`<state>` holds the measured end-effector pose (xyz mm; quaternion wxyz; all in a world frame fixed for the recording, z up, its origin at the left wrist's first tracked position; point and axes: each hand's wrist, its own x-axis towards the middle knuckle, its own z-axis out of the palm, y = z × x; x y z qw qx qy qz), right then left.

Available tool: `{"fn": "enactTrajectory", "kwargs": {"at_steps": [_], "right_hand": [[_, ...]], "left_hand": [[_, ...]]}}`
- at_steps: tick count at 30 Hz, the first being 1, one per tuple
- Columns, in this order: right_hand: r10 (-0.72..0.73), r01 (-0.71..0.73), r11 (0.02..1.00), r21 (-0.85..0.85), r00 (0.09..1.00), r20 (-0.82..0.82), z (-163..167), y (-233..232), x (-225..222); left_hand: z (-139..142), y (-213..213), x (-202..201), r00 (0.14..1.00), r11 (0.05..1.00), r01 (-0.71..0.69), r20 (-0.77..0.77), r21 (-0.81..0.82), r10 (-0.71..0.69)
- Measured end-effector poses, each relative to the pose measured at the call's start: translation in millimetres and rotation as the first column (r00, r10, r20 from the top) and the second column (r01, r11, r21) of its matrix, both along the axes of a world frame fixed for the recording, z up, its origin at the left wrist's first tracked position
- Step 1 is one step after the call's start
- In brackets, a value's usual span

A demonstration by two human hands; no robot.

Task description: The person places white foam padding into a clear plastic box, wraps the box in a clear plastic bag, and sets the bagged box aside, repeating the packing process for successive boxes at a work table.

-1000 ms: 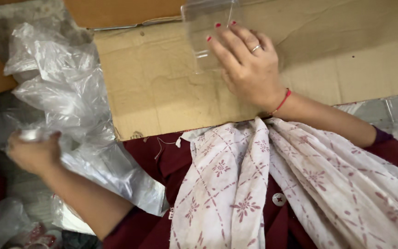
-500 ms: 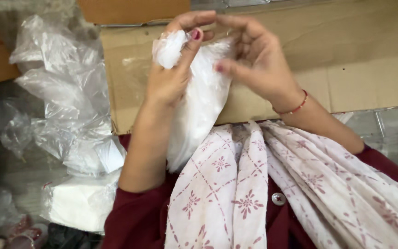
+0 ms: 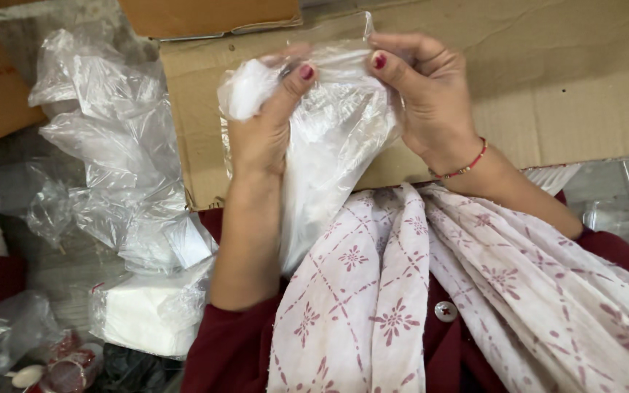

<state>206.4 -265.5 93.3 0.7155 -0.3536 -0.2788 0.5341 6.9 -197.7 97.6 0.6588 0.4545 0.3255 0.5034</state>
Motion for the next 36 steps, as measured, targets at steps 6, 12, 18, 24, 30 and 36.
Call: {"fn": "enactTrajectory", "kwargs": {"at_steps": [6,12,18,24,30,36], "right_hand": [[0.012,-0.015,0.997,0.072,0.999,0.039,-8,1,2],[0.086,-0.087,0.996,0.036,0.995,0.044,-3,5,10],[0.229,-0.229,0.971,0.074,0.973,0.000,2,10,9],[0.651,-0.563,0.756,0.334,0.696,-0.302,28,18,28],[0.148,-0.156,0.987,0.027,0.970,0.192,3,23,66],[-0.011,0.020,1.000,-0.020,0.933,0.359,-49,69,58]], "left_hand": [[-12,-2,15,0.990,0.982,-0.127,0.046,-0.139,0.134],[9,-6,3,0.975,0.981,0.157,0.175,-0.110,-0.136],[7,1,16,0.987,0.993,0.044,0.157,-0.112,-0.026],[-1,0,-19,0.900,0.872,0.399,0.301,-0.282,-0.315],[-78,32,-28,0.973,0.999,0.027,-0.232,0.033,-0.018],[-114,68,24,0.941,0.993,-0.086,-0.320,0.082,0.108]]}}
